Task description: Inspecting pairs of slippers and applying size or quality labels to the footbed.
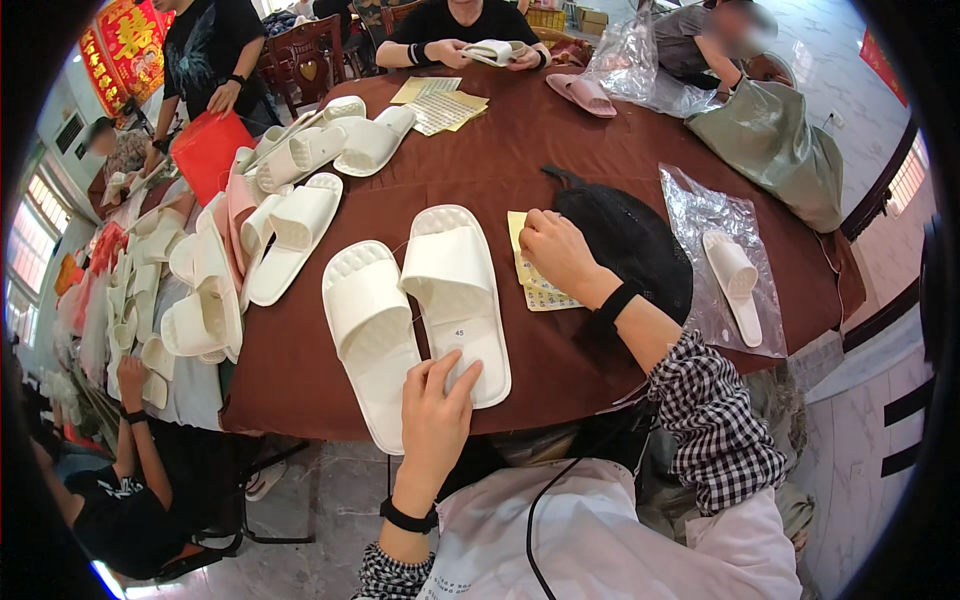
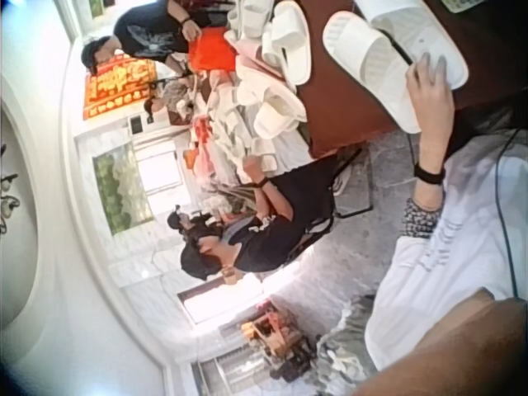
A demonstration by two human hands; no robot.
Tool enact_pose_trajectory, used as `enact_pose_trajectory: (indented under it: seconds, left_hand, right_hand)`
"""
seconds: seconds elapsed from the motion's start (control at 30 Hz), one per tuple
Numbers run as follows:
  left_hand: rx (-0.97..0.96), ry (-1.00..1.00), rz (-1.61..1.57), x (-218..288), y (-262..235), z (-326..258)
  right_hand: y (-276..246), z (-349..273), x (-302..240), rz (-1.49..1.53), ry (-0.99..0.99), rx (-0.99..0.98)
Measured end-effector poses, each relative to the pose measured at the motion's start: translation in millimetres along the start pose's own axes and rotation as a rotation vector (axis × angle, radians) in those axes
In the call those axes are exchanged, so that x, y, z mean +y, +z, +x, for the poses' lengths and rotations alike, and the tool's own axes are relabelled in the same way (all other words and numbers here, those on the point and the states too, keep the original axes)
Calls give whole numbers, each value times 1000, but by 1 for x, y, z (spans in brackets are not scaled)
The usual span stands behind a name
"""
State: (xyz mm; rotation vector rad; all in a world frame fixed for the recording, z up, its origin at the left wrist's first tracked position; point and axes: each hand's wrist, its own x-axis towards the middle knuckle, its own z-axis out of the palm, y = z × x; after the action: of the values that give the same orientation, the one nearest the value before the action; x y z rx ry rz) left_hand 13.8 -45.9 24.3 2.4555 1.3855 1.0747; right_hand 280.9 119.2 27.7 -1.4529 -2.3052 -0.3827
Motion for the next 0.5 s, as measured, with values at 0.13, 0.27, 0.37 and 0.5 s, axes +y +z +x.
enact_pose_trajectory:
  seconds: [0.13,0.27,0.37,0.5]
  left_hand:
    - [4,-1,8,0,-1,0]
    - [-3,6,10,-1,-1,1]
    - [-3,6,11,-2,0,1]
    - [-11,14,28,-3,2,-1]
  right_hand:
    - [-2,-2,0,10,17,-17]
    - [-16,-2,-4,151,13,19]
    - [-35,-3,-15,273,44,72]
    - [-63,-12,-43,498,37,105]
